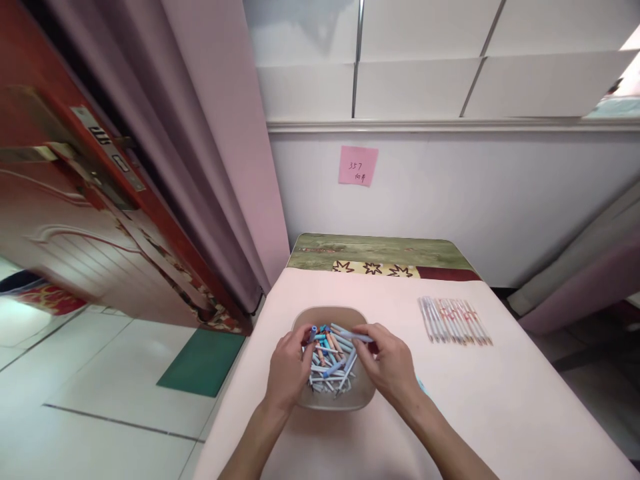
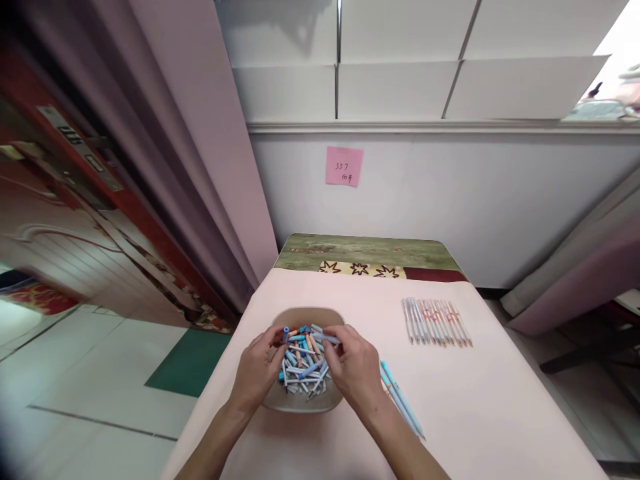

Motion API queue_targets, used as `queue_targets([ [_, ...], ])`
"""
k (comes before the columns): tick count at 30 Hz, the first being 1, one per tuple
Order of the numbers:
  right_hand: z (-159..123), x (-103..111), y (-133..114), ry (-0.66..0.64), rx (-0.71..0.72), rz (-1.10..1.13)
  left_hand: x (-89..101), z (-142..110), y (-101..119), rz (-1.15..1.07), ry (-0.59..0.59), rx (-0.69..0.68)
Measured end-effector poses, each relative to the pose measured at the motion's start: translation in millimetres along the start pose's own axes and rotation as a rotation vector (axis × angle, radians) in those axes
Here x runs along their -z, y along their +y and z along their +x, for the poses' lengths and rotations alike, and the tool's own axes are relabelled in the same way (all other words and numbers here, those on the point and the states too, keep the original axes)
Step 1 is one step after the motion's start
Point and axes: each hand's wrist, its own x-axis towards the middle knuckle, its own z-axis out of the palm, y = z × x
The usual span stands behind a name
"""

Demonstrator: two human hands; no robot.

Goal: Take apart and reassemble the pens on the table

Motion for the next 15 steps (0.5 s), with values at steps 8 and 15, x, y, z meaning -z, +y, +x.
queue_targets([
  [8,-9.9,8.6,48.8,0.075,-0.137,-0.259,22.3,-7.4,-24.1,0.165,0.093,0.207],
  [15,-58.9,63.3,97.7,-0.195,-0.542,-0.519,11.0,-23.3,-49.2,-0.470,-0.142,0.578],
])
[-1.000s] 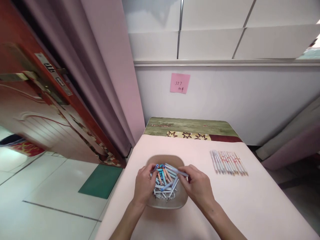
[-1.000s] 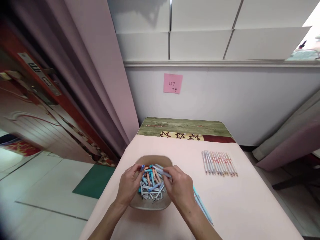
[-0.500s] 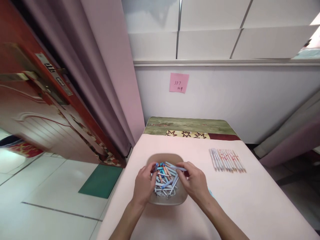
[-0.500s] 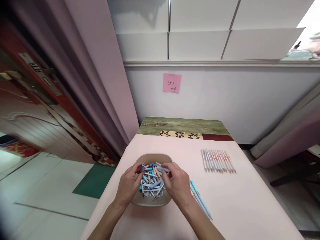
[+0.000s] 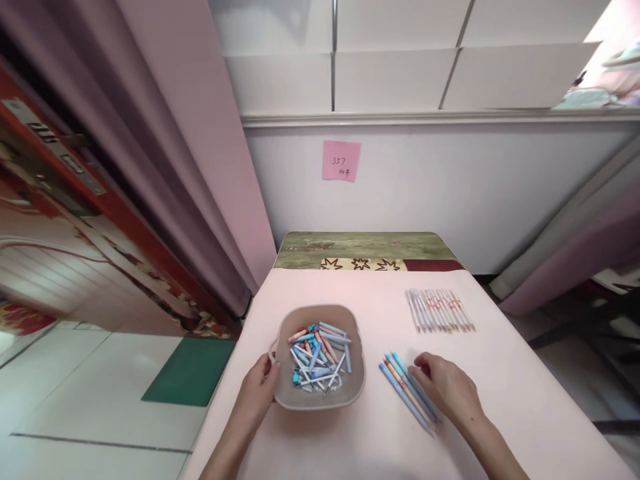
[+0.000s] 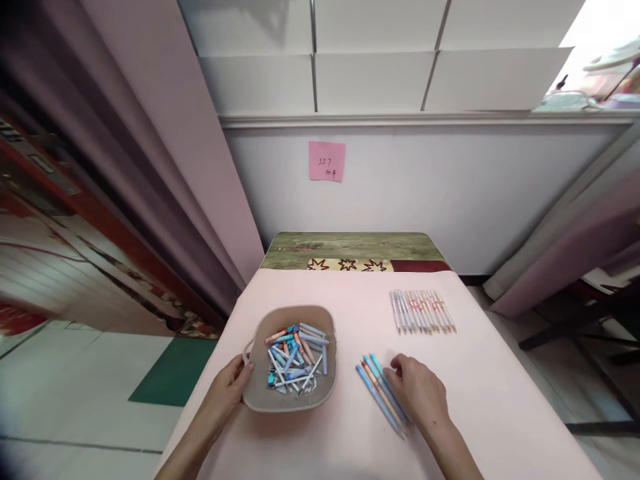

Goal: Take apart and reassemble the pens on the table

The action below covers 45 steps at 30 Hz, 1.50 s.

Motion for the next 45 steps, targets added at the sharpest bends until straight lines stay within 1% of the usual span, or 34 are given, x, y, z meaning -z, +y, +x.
queue_targets([
  [1,-3.4,-0.9,6.9,-0.031,-0.010,-0.024,-3.2,3.8,-0.8,0.001,0.011,-0.033],
  [3,-9.2,-3.8,13.3,-0.054,-0.011,-0.059,-9.6,13.6,1.5,0.055,0.055,-0.086],
  [6,-14.0,-9.7,9.8,-0.076,-0.010,-0.130,-15.5,27.3,10.5,0.191,0.117,-0.112],
  [8,-15.5,-14.1,5.5,-0.087,-0.002,-0.186,-15.6,31.0,17.2,0.300,0.164,-0.126],
  [10,-16.4,-16.8,3.8,-0.091,0.015,-0.225,-13.6,28.5,24.6,0.410,0.256,-0.150],
  [12,-16.2,-15.2,4.3,-0.079,0.017,-0.230,-13.2,20.8,34.1,0.479,0.374,-0.206],
  [13,-15.6,-11.9,4.1,-0.065,0.012,-0.210,-14.9,15.7,40.1,0.475,0.417,-0.244],
  [14,-14.5,-7.0,2.4,-0.044,0.005,-0.169,-18.6,10.4,46.9,0.432,0.423,-0.283],
  [15,-13.0,-0.9,-1.3,-0.023,0.001,-0.100,-24.5,5.3,54.3,0.346,0.393,-0.309],
  [16,-11.3,6.0,-7.6,-0.004,0.008,0.002,-32.6,0.7,62.1,0.227,0.316,-0.308],
  [18,-7.3,19.1,-28.8,-0.012,0.073,0.321,-53.9,-6.2,77.4,-0.094,0.054,-0.247],
  [19,-5.2,24.0,-42.7,-0.051,0.136,0.537,-65.7,-8.3,84.1,-0.225,-0.100,-0.187],
  [20,-3.2,27.2,-57.9,-0.104,0.192,0.760,-76.9,-9.5,90.0,-0.338,-0.211,-0.118],
  [21,-1.3,28.8,-73.3,-0.195,0.240,0.954,-86.7,-9.9,94.7,-0.434,-0.295,-0.067],
  [22,0.6,28.7,-87.8,-0.278,0.267,1.107,-94.5,-9.5,98.5,-0.522,-0.350,-0.041],
  [23,2.4,27.3,-100.6,-0.346,0.272,1.226,-99.7,-8.6,101.5,-0.591,-0.370,-0.017],
  [24,4.2,25.0,-111.1,-0.400,0.264,1.313,-102.2,-7.1,103.8,-0.645,-0.368,-0.003],
  [26,7.8,18.8,-125.1,-0.486,0.234,1.410,-100.9,-3.4,107.0,-0.727,-0.321,0.016],
  [30,15.7,5.7,-135.7,-0.737,0.185,1.466,-89.4,4.4,109.5,-0.834,-0.237,0.046],
  [31,17.5,2.8,-137.7,-0.767,0.172,1.477,-87.6,6.3,109.1,-0.846,-0.211,0.050],
  [32,19.1,0.1,-139.9,-0.753,0.163,1.490,-86.7,8.3,108.2,-0.849,-0.184,0.049],
  [33,20.3,-2.3,-142.5,-0.699,0.160,1.500,-86.6,10.3,107.0,-0.847,-0.155,0.043],
  [36,21.8,-7.7,-150.2,-0.465,0.180,1.489,-88.9,15.5,103.0,-0.833,-0.090,0.026],
  [37,21.6,-8.7,-152.2,-0.406,0.186,1.474,-90.0,16.8,102.1,-0.837,-0.078,0.020],
  [38,21.2,-9.4,-153.6,-0.376,0.183,1.457,-91.0,17.7,101.7,-0.846,-0.070,0.016],
  [40,20.4,-9.7,-154.9,-0.400,0.153,1.422,-92.3,18.5,102.0,-0.880,-0.064,0.012],
  [42,19.9,-9.1,-154.8,-0.456,0.119,1.402,-92.7,18.5,103.1,-0.899,-0.090,0.015],
  [43,19.9,-8.7,-154.5,-0.464,0.114,1.404,-92.6,18.3,103.6,-0.898,-0.098,0.017],
  [45,20.4,-8.3,-153.8,-0.405,0.127,1.429,-92.0,18.0,104.3,-0.888,-0.087,0.009],
])
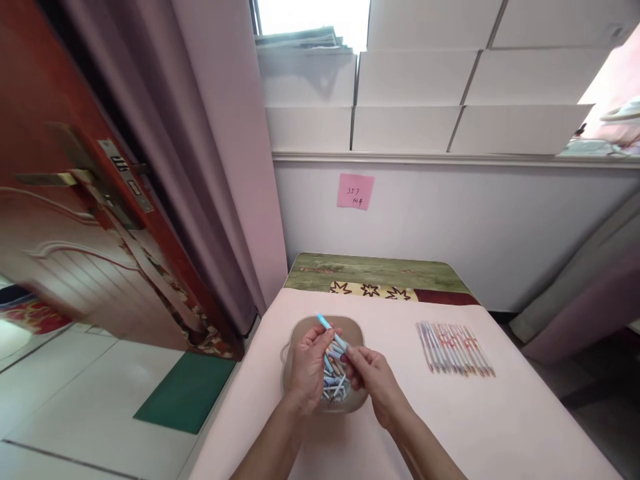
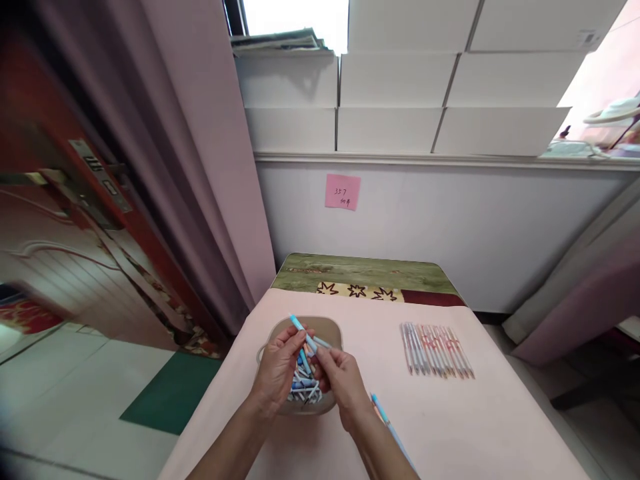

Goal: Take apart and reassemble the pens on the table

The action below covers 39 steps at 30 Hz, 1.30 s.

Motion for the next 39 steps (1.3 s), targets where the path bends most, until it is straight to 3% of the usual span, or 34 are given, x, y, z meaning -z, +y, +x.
queue_targets([
  [3,0.8,1.2,1.5,0.053,0.037,0.018,0.0,-0.9,0.1,0.006,0.025,-0.028],
  [7,0.2,2.7,6.0,-0.012,-0.060,0.008,-1.1,-2.9,-2.5,0.023,0.013,-0.012],
  [11,-2.1,7.0,8.0,0.059,0.069,-0.028,0.0,-2.3,-3.0,0.004,0.031,-0.024],
  [14,-3.5,17.5,9.9,0.129,0.122,-0.119,6.3,0.9,1.0,0.053,0.049,-0.106],
  [20,-10.6,39.1,2.2,0.300,0.294,-0.508,34.5,7.2,5.7,0.658,0.058,-0.431],
  [25,-15.8,19.8,-18.2,0.297,0.405,-0.546,44.7,5.0,-1.5,0.995,-0.004,-0.572],
  [30,-8.9,6.3,-13.0,0.280,0.475,-0.590,41.8,0.4,-2.1,1.003,-0.036,-0.569],
  [36,-10.5,16.1,-8.4,0.357,0.461,-0.676,49.1,-0.4,3.1,0.956,0.059,-0.547],
  [39,-11.9,17.6,-10.4,0.343,0.458,-0.766,43.3,-4.0,2.8,0.901,0.025,-0.532],
])
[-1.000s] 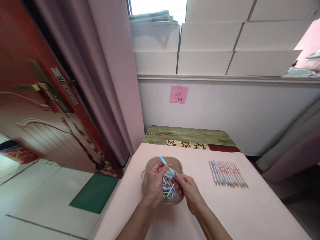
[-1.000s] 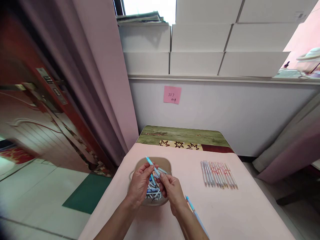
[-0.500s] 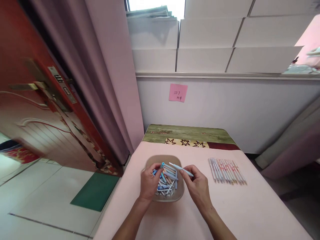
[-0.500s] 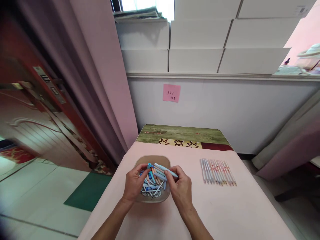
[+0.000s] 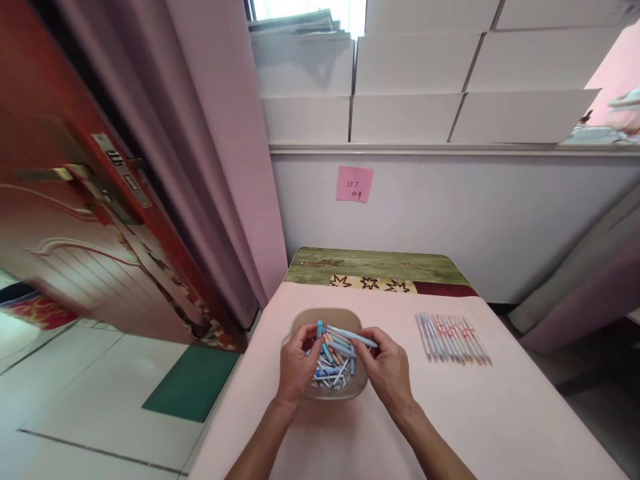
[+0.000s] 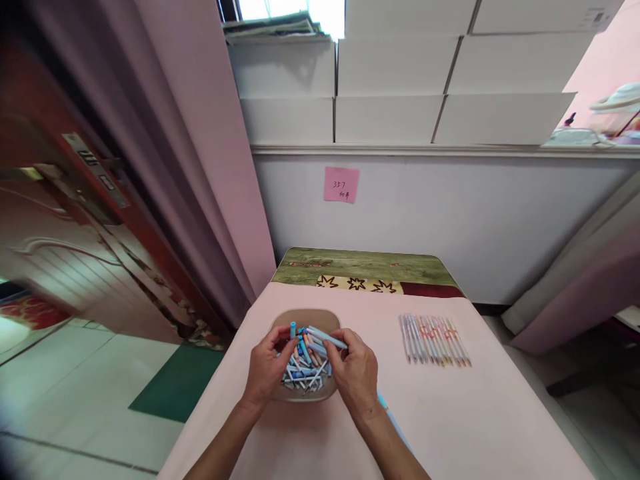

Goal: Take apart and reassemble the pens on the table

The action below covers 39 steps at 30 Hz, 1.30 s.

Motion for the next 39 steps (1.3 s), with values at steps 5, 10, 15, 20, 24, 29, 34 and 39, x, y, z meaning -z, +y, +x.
queue_targets([
  [5,-2.4,-0.3,-3.7,-0.028,0.060,-0.022,-8.4,-2.5,16.3,-0.101,-0.187,0.024],
  [10,-0.4,14.0,3.2,0.030,0.049,-0.094,2.9,5.5,6.2,-0.009,-0.076,0.041],
  [15,12.1,10.8,15.3,0.081,-0.002,-0.101,13.4,12.4,-3.0,0.198,0.067,0.086],
  [20,22.2,-5.2,22.3,0.008,0.116,-0.087,7.4,12.7,-3.9,0.306,0.022,0.047],
  [24,11.8,18.7,36.1,0.017,0.072,-0.224,11.9,12.0,-9.9,0.523,0.019,0.003],
  [29,-25.1,71.3,73.8,-0.172,-0.223,-0.648,22.6,8.7,-14.6,0.570,-0.017,0.005],
  [34,-56.5,91.1,95.6,-0.336,-0.353,-0.816,18.4,5.7,-15.7,0.505,-0.070,-0.004],
  [39,-61.0,82.8,90.7,-0.385,-0.349,-0.876,7.9,2.9,-12.2,0.469,-0.122,-0.049],
])
